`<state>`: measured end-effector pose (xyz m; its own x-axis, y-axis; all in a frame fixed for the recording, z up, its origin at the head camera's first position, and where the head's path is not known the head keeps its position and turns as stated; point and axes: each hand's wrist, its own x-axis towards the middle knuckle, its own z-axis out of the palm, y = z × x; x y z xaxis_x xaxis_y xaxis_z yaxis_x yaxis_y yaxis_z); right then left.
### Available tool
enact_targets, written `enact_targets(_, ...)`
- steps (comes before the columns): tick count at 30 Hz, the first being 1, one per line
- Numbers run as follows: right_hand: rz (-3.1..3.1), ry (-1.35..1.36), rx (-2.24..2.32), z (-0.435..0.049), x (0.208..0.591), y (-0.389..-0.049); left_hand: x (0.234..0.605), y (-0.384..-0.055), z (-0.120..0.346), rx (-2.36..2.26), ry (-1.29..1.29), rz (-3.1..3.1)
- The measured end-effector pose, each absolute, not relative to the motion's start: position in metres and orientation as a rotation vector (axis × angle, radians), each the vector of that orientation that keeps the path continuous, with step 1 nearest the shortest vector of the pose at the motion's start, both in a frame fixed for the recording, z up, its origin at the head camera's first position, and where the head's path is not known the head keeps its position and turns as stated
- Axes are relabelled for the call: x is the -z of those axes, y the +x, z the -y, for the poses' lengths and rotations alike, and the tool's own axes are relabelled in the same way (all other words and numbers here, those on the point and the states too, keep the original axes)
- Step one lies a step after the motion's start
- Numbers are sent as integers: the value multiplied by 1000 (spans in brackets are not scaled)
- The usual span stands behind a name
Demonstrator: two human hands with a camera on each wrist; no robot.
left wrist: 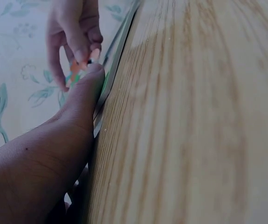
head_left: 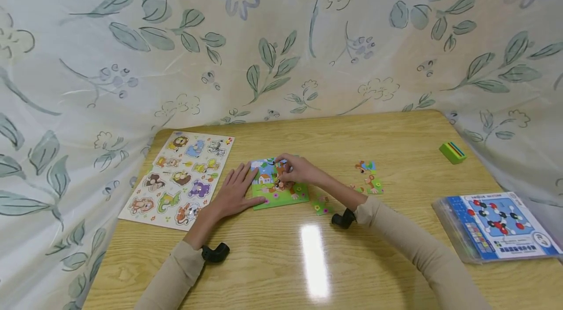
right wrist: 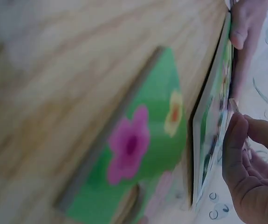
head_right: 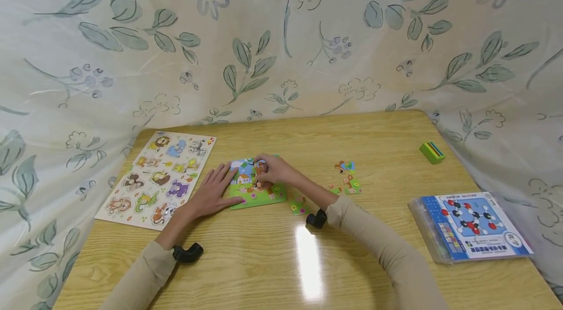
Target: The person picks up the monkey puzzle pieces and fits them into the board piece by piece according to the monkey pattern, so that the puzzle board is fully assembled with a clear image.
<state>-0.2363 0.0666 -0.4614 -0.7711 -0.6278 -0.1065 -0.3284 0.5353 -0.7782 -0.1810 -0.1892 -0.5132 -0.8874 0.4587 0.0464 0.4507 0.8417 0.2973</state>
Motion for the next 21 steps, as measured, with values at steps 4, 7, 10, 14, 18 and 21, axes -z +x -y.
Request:
enact_targets(4, -2439, -809, 1030, -60, 462, -233, 514, -182, 190, -478, 740, -2992)
enact_targets(7, -2463, -833, 991, -56, 462, -231, 515, -182, 190, -481, 745, -2996)
enact_targets(10, -2477, -834, 982, -54, 461, -229, 516, -182, 190, -482, 746, -2998)
enact_targets(14, -2450, -834, 1029, -53, 460, -228, 516, -182, 190, -478, 739, -2997)
enact_targets(18, -2365, -848, 1128, -56, 462, -229, 515, -182, 190, -478, 739, -2992)
enact_targets(21, -2339, -841, 1146, -58, 463, -230, 514, -182, 190, -480, 740, -2989)
